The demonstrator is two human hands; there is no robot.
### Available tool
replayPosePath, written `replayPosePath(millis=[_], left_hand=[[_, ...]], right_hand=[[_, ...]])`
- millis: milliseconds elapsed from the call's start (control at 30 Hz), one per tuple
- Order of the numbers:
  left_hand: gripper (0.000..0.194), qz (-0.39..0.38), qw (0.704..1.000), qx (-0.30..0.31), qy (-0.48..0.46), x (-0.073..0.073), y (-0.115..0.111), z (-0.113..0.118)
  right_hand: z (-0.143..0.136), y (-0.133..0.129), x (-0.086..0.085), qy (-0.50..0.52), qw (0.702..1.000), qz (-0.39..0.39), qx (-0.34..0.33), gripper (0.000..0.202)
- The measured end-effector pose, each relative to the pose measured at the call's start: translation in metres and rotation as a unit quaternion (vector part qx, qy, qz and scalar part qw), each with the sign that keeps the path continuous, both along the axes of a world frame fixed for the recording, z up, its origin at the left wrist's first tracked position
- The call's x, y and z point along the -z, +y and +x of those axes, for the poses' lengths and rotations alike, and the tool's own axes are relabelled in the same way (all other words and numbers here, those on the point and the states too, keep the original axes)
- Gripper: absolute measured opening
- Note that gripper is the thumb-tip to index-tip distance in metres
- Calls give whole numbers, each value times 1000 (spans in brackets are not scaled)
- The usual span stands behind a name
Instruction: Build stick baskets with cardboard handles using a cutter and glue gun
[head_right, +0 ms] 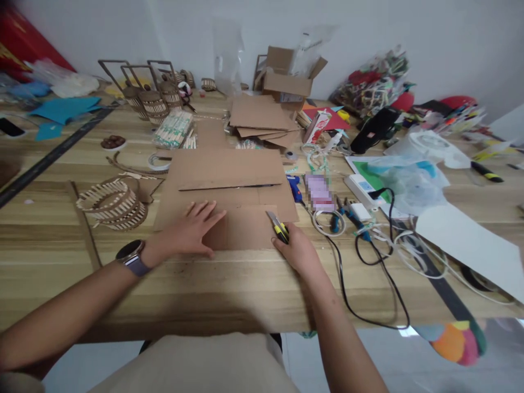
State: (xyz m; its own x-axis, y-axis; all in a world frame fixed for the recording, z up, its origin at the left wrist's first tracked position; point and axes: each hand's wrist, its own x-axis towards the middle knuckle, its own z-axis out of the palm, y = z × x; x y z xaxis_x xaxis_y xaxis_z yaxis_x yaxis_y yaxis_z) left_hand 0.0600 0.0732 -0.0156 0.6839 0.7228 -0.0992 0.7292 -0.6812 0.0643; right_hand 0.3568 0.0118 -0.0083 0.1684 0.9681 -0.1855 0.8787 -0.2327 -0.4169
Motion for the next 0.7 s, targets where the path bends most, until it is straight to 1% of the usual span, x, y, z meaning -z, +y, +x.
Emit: replayPosePath(millis=[67, 133, 267, 367, 433, 500, 533, 633, 700], left_hand=[[114, -21, 1000, -4, 16, 3, -3, -7], [111, -34, 999, -2, 22, 3, -8, -13], [105, -38, 999, 2, 23, 3, -26, -24], [104, -45, 999, 5, 26, 5, -39, -29], [103, -52, 998, -2, 29, 6, -44, -29], [103, -58, 998, -10, 28, 6, -46, -28], [102, -59, 998, -13, 26, 6, -46, -27], [100, -62, 998, -11, 20, 5, -47, -24], [99, -62, 998, -12, 14, 6, -48, -22]], right_hand=[[-2, -4, -1, 7, 1000, -7, -13, 33], [-3, -11, -2, 24, 999, -12, -26, 33], [2, -27, -8, 73, 997, -2, -35, 39], [6, -36, -15, 154, 987, 8, -40, 39], [5, -41, -19, 242, 969, -13, -44, 36], [-2, -45, -20, 348, 935, -67, -16, 37], [-7, -47, -20, 402, 911, -94, 17, 38], [-23, -50, -19, 538, 819, -128, 156, 37], [-33, -51, -20, 601, 750, -145, 234, 28]])
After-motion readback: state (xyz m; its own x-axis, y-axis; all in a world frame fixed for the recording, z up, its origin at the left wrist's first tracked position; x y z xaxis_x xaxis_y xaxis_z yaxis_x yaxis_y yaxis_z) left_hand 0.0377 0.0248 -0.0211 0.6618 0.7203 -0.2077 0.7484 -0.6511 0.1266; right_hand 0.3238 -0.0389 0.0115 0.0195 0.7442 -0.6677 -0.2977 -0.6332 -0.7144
